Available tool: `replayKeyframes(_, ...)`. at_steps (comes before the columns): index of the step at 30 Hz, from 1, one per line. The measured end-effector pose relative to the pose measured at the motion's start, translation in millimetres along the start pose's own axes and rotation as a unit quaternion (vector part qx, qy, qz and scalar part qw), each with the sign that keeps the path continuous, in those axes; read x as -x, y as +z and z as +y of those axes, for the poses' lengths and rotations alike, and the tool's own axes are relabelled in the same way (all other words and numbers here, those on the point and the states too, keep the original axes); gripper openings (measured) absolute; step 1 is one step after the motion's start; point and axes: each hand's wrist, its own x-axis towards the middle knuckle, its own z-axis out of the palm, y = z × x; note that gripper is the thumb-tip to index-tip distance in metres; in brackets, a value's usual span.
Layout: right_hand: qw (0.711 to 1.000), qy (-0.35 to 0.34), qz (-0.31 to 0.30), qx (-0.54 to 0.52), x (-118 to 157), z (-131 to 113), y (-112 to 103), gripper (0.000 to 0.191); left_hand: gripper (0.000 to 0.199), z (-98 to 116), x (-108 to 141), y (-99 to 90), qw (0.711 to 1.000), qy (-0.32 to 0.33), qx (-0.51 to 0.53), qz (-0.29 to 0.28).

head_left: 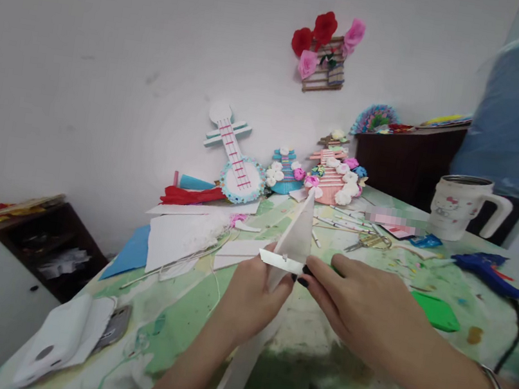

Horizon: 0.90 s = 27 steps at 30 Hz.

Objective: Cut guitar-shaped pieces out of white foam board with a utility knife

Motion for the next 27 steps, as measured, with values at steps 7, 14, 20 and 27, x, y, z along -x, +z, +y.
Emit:
replayKeyframes(7,1.0,0.005,0.006,-0.003,0.7,-2.1,0.3,0.034,0.025,-2.8,6.6,33.7,0.978,-0.06,0.193,0.054)
replayKeyframes(14,1.0,-0.014,-0.007,-0.008,-2.4,-1.7,-5.3,0.029,0.036,10.0,11.6,39.1,0.983,-0.06,0.155,0.072)
replayKeyframes(20,1.0,-0.024,-0.002,0.011,-7.9,-0.3,-9.6,0.028,0.031,12.7,14.0,39.0,0.988,-0.091,0.09,0.091)
replayKeyframes(27,0.999,-0.023,-0.022,0.006,-11.7,0.3,-14.2,0.027,0.028,15.3,12.2,40.7,0.991,-0.079,0.071,0.08)
